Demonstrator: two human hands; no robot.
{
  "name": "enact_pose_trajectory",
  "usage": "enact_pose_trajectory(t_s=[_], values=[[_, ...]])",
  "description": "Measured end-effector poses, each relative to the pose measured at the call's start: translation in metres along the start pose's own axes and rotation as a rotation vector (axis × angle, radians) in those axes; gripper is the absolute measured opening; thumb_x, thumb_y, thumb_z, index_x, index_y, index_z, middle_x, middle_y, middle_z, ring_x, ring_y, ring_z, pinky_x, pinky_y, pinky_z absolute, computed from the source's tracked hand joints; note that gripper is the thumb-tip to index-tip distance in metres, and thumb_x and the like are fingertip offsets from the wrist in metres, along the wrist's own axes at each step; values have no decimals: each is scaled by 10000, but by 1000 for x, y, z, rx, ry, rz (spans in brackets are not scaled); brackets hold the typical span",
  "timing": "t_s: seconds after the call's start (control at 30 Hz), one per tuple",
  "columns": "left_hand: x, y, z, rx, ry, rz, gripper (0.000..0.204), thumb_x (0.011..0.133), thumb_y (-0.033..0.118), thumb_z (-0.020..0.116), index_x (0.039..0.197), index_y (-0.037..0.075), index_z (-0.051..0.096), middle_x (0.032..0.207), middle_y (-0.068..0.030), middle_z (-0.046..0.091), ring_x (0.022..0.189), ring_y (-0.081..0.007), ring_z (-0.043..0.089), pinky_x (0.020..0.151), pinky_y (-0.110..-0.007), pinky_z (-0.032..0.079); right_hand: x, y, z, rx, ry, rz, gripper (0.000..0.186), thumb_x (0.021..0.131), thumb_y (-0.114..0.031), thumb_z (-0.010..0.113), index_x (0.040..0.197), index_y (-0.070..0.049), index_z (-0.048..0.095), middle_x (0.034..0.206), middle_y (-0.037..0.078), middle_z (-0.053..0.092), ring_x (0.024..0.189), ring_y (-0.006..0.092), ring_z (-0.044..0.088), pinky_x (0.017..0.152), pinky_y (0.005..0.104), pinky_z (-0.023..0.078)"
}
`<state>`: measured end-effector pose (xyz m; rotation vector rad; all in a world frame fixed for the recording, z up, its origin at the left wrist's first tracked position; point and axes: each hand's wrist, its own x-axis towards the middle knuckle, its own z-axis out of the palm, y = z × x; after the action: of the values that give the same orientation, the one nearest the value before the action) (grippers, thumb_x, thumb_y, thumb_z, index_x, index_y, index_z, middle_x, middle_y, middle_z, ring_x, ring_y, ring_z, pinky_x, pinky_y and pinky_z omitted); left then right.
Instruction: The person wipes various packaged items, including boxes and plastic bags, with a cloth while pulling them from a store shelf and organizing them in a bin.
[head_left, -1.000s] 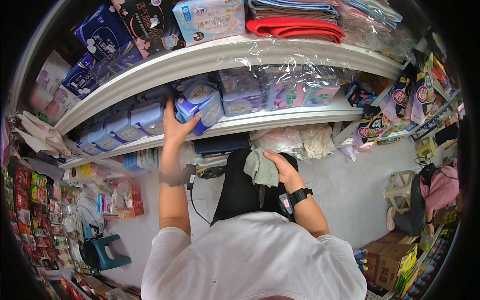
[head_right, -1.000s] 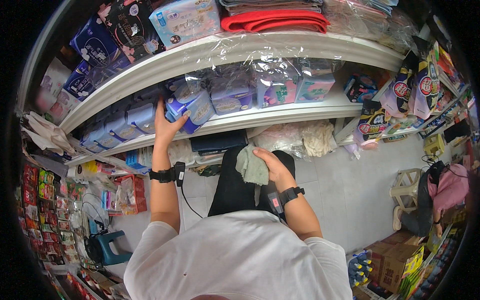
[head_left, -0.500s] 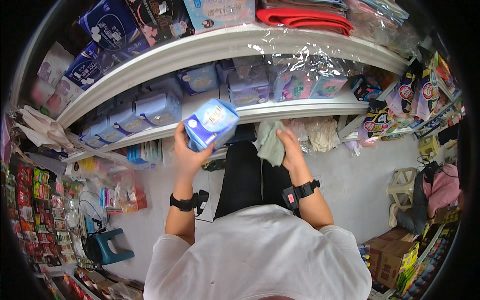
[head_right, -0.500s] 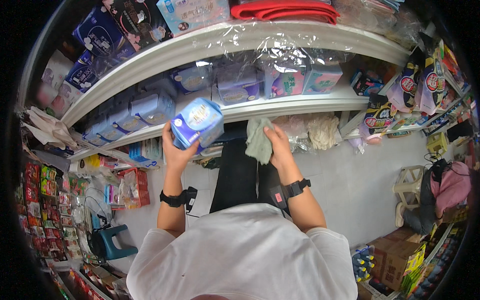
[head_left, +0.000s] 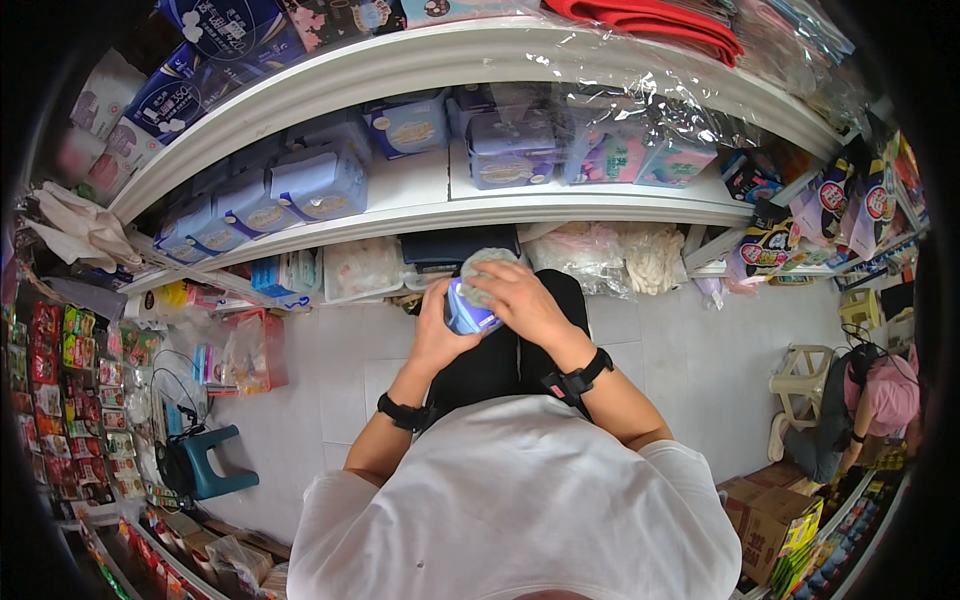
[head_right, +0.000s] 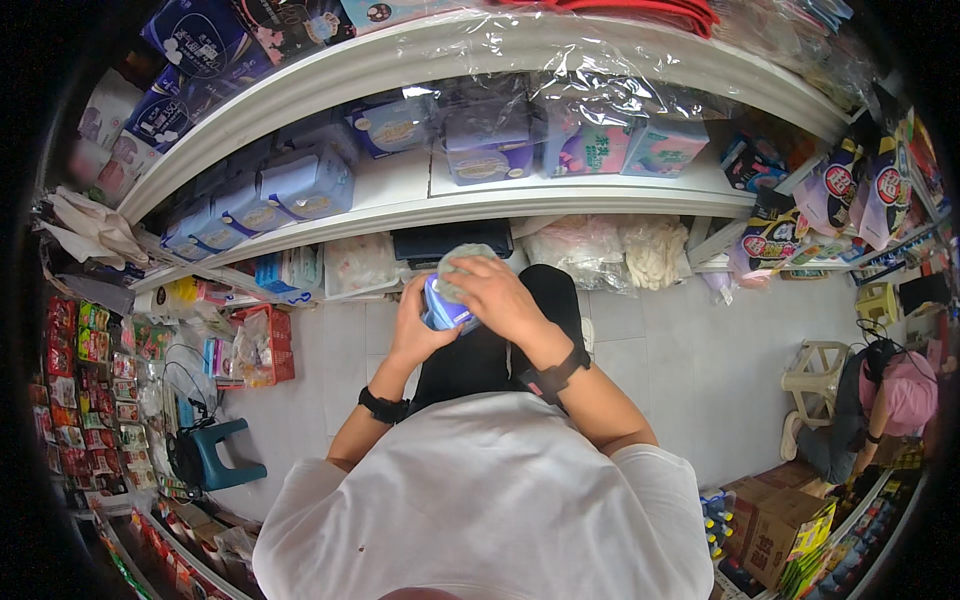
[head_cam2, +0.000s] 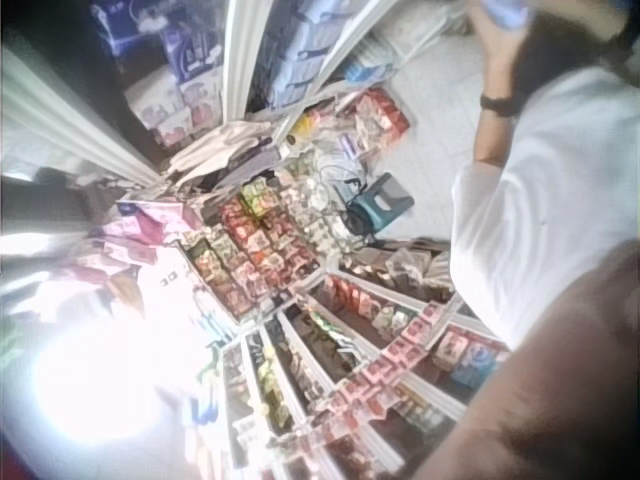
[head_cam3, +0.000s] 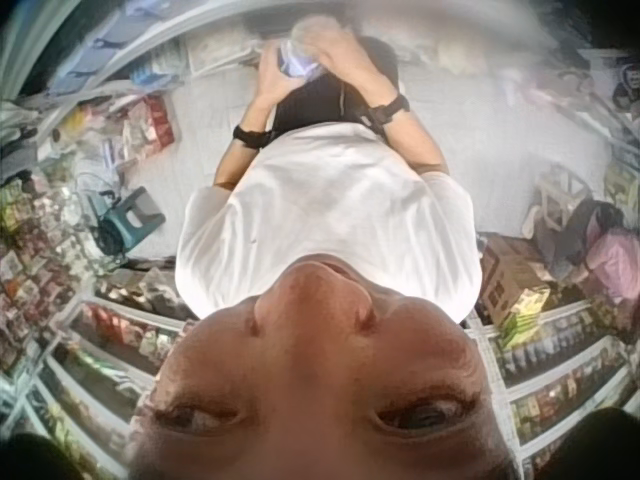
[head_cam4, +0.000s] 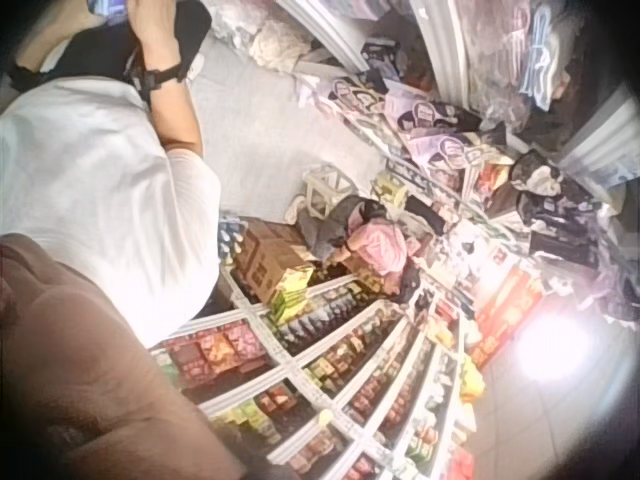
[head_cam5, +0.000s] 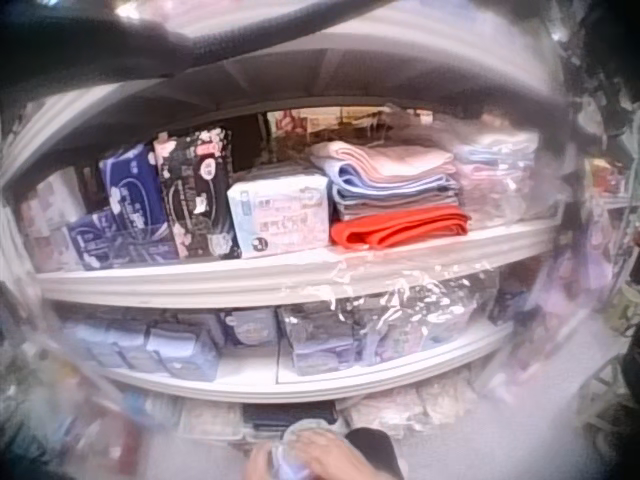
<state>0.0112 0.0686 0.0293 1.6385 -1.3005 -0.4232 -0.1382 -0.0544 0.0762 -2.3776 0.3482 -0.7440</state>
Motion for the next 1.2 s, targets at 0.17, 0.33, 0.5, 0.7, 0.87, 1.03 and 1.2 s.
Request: enact_pose_trajectory(t_s=[0.17, 0.33, 0.5, 0.7, 0.87, 1.03, 1.2], values=[[-9, -20, 11, -35, 82, 12, 832, 527, 166, 847, 1242, 16, 449, 1234, -205, 488, 1152, -381, 484, 979, -431, 407, -10, 5, 13, -93, 137, 43, 371, 773, -51, 629, 1143, -45, 622, 1259, 148, 556, 1197, 338, 494, 1010, 422, 404], [-11, -17, 11, 91, 60, 21, 838, 542, 168, 841, 1259, 15, 436, 1248, -208, 477, 1171, -386, 468, 993, -434, 396, -12, -23, 25, 17, -25, -91, 380, 759, -56, 623, 1139, -73, 618, 1272, 124, 546, 1217, 318, 485, 1028, 431, 382], [-14, -18, 7, 91, -4, -22, 883, 547, 178, 850, 1291, 8, 405, 1258, -207, 473, 1190, -379, 456, 1012, -433, 382, -12, -14, 21, -87, -41, -56, 400, 762, -43, 613, 1161, -78, 611, 1283, 113, 547, 1223, 318, 489, 1023, 439, 392], [-14, -16, 8, 21, -27, -52, 850, 569, 171, 847, 1280, 8, 412, 1250, -200, 478, 1204, -368, 443, 1022, -424, 367, -15, 28, -5, -39, 163, 186, 409, 761, 5, 585, 1163, -62, 610, 1274, 159, 551, 1190, 346, 509, 989, 394, 446], [-7, -3, 7, 123, -44, -59, 848, 569, 178, 843, 1282, 13, 415, 1252, -200, 478, 1187, -368, 457, 1010, -419, 378, -20, -5, 8, -54, -14, -60, 389, 745, -3, 616, 1130, -65, 623, 1268, 134, 549, 1189, 315, 522, 974, 397, 461], [-8, -1, 3, 99, -78, -52, 823, 561, 186, 839, 1258, 12, 437, 1223, -189, 490, 1163, -368, 469, 996, -417, 387, -20, -14, 13, 14, -72, -170, 327, 731, -65, 638, 1058, -72, 652, 1224, 87, 581, 1151, 273, 544, 957, 381, 464], [-8, 2, 3, 45, -37, -91, 784, 561, 181, 838, 1230, 12, 464, 1181, -178, 513, 1145, -354, 482, 978, -410, 404, -20, 14, -2, -36, 67, -34, 320, 751, -11, 598, 1058, -83, 649, 1212, 100, 587, 1116, 314, 554, 951, 380, 464]])
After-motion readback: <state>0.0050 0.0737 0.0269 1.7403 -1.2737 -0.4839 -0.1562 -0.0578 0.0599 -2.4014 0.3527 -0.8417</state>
